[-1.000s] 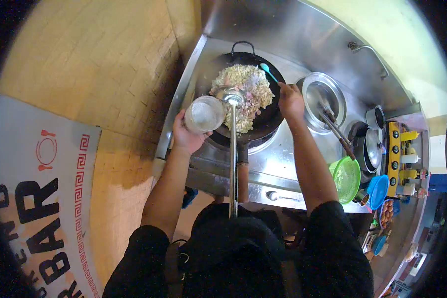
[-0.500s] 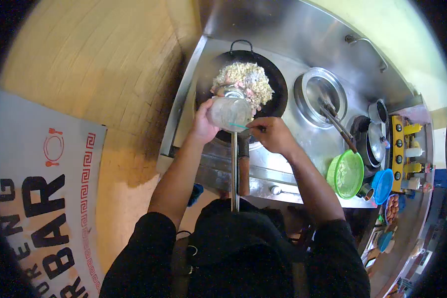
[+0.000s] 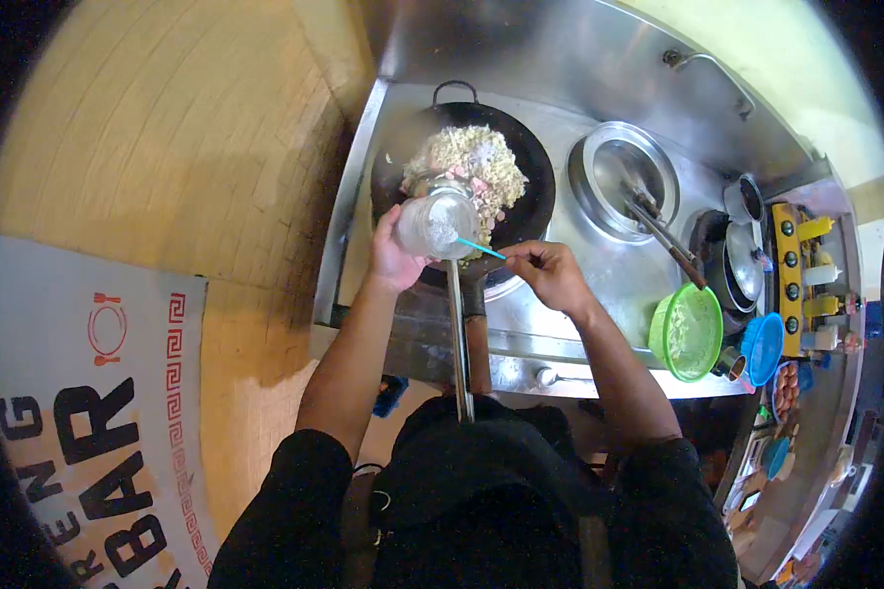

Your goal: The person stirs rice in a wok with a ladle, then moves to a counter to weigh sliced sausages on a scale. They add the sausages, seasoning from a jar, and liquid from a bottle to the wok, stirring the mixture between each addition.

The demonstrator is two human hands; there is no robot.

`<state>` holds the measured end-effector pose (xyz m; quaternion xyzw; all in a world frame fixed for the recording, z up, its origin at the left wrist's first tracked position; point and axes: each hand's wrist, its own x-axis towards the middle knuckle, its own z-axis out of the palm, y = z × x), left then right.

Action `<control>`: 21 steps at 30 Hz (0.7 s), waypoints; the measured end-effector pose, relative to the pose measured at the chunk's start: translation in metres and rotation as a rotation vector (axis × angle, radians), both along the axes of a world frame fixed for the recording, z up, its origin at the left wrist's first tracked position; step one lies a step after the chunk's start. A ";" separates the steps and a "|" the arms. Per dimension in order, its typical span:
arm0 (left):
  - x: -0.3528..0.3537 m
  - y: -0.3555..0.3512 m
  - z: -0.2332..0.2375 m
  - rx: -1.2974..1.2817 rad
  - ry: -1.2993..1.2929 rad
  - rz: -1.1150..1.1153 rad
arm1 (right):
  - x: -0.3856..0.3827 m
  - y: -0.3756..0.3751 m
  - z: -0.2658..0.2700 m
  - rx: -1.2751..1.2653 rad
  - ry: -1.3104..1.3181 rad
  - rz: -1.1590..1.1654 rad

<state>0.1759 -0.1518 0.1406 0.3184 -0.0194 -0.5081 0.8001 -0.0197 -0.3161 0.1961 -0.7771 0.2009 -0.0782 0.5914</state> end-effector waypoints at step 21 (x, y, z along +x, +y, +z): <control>0.021 0.046 -0.002 0.065 -0.040 0.167 | 0.054 -0.006 0.071 -0.913 -0.159 0.128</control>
